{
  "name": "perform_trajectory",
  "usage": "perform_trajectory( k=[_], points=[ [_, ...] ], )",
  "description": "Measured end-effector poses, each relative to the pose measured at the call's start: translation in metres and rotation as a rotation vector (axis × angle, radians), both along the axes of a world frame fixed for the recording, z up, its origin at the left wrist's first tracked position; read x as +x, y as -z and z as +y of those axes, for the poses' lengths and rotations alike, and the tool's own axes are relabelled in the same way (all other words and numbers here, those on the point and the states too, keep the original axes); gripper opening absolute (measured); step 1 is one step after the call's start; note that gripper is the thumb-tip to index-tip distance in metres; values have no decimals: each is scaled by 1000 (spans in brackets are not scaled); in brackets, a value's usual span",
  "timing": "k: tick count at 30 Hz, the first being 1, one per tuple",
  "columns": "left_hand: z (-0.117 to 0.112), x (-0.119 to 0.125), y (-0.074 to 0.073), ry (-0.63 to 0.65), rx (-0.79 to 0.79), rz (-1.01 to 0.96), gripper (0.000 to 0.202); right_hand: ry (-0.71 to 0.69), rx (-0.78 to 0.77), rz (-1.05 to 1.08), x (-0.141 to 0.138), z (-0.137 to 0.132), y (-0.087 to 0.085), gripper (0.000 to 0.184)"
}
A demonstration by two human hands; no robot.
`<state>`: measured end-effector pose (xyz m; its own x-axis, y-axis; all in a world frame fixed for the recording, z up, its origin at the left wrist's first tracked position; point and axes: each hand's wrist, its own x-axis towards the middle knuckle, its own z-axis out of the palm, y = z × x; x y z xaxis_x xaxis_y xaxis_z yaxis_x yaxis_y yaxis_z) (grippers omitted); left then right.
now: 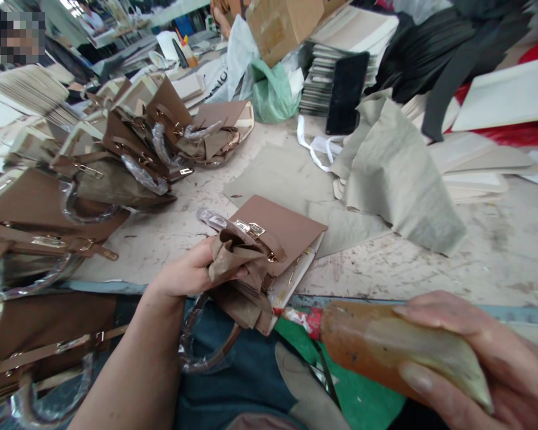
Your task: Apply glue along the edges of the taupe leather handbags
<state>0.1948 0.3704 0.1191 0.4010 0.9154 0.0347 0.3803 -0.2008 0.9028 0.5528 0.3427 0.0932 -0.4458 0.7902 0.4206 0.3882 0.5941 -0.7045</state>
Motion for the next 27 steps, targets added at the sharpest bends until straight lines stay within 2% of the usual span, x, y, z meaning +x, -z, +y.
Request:
perform_trajectory(
  k=[4,9,13,17,23,27],
  points=[
    [0,-4,2,-11,-16,-4,6,48,36,-65,-6,6,2,26],
    [-2,-6,2,3,-39,30,7,144,83,-77,2,13,9,27],
    [-3,-6,2,10,-53,-15,6,78,51,-36,5,10,5,26],
    [-2,-6,1,14,-24,37,7,17,105,-51,-1,12,5,27],
    [-3,-8,3,-31,9,13,11,188,143,-76,-1,31,21,25],
    [-6,-13,7,-25,8,43,27,261,99,-46,7,31,23,27]
  ],
)
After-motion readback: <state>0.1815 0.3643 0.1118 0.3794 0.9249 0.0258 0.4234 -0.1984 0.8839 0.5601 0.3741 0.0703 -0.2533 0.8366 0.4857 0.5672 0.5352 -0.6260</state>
